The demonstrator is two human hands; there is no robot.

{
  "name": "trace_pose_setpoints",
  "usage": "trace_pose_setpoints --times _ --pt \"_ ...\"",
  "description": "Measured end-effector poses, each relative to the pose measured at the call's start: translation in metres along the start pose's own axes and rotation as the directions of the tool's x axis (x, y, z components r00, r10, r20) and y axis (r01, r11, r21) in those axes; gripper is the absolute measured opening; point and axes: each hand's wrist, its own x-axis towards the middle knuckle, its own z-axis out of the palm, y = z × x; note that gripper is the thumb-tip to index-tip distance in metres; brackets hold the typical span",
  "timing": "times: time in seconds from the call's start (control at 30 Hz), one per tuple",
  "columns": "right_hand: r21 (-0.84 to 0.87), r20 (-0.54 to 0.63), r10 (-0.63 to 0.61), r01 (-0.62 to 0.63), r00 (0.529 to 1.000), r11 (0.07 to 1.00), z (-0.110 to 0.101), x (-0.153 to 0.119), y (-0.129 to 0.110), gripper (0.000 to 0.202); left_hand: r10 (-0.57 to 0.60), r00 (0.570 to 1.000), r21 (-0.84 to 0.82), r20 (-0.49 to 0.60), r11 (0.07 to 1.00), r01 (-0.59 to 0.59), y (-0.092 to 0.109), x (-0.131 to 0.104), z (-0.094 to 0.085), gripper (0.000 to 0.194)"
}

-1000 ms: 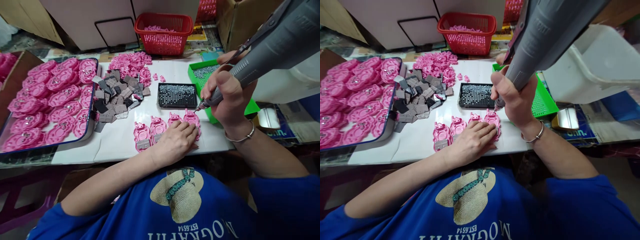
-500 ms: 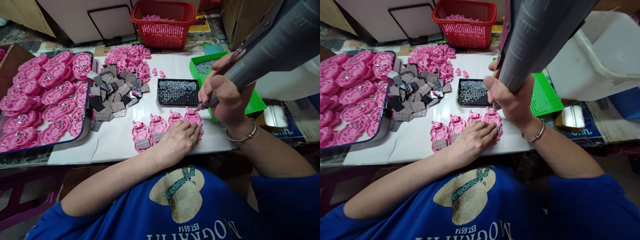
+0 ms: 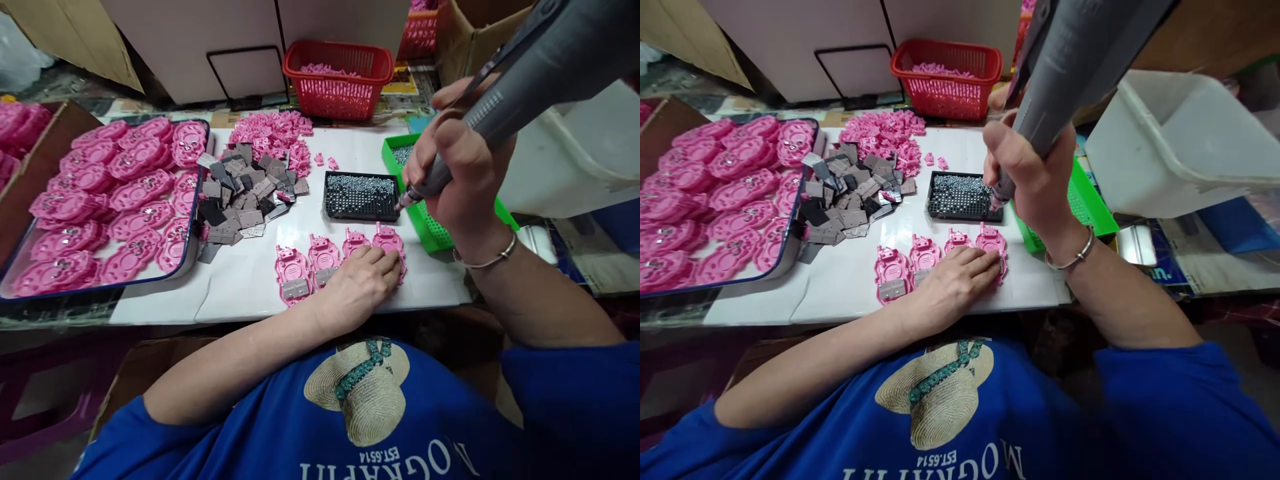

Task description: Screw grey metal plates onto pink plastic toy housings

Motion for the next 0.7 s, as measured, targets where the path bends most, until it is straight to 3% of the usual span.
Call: trace_pose_setpoints --times 0.13,0.27,0.4,0.7 --pt "-0.023 -0.092 -0.084 0.083 0.992 0.996 0.008 0.019 0.02 0.029 0.01 0.987 0.066 -0.158 0.998 0.0 0.0 -0.019 -0.005 0.03" --pt "-0.107 -0.105 -0.035 0.024 0.994 0.994 0.004 0.025 0.043 0.026 -0.049 0.99 0.106 -0.132 0.992 0.063 -0.001 -0.037 -0.004 0.027" --pt "-0.212 -0.144 0.004 -0.035 0.99 0.977 -0.001 0.024 0.049 0.028 -0.068 0.989 0.092 -0.128 0.993 0.08 -0.001 -0.041 -0.001 0.028" --pt "-0.128 -0.138 -0.012 -0.006 0.99 0.992 -0.003 0.027 0.058 0.024 -0.071 0.991 0.086 -0.116 0.993 0.081 -0.002 -0.04 -0.003 0.028"
